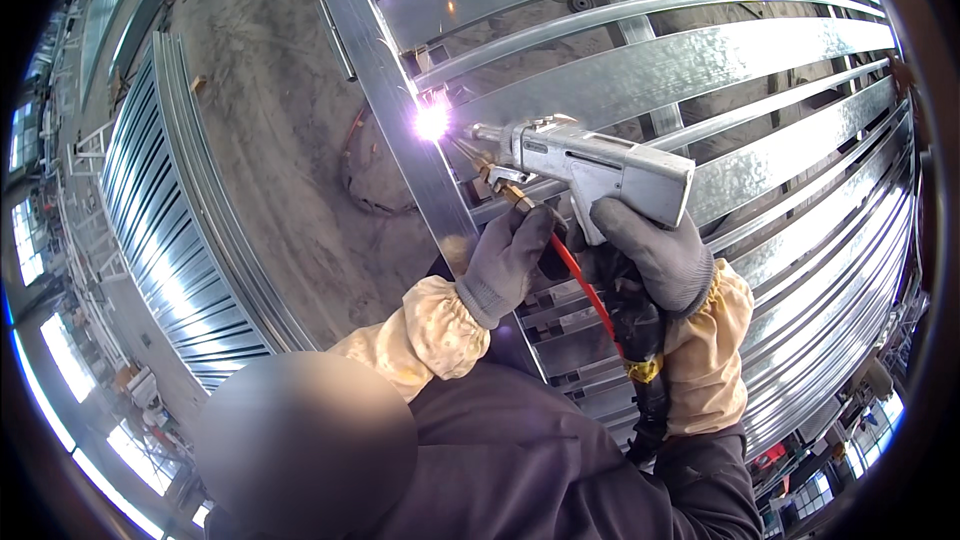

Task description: The person welds a metal frame using a handheld welding gun. They repeatedly position the tool along the frame's seams and trigger the welder, producing bright sparks. The person wears protective gloves and sleeves while working on the curved metal structure.

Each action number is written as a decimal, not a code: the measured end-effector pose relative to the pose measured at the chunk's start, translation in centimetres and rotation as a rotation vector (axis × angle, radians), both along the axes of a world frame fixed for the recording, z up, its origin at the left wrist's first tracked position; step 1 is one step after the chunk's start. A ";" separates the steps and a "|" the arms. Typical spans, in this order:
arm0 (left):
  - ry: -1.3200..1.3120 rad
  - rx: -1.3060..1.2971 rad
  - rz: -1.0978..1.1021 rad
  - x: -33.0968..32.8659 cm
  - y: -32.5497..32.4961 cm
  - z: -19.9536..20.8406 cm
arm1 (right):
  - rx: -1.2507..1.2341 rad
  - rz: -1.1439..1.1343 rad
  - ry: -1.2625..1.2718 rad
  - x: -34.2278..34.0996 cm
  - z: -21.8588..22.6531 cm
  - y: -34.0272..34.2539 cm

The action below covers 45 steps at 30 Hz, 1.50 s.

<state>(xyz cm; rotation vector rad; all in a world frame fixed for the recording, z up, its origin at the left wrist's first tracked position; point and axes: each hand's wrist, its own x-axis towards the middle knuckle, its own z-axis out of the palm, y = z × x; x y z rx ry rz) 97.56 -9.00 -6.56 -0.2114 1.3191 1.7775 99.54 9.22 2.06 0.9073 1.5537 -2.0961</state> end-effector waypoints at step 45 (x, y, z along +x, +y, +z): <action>0.017 -0.041 -0.052 0.9 -0.3 -0.7 | 0.016 0.030 -0.002 1.0 0.0 0.2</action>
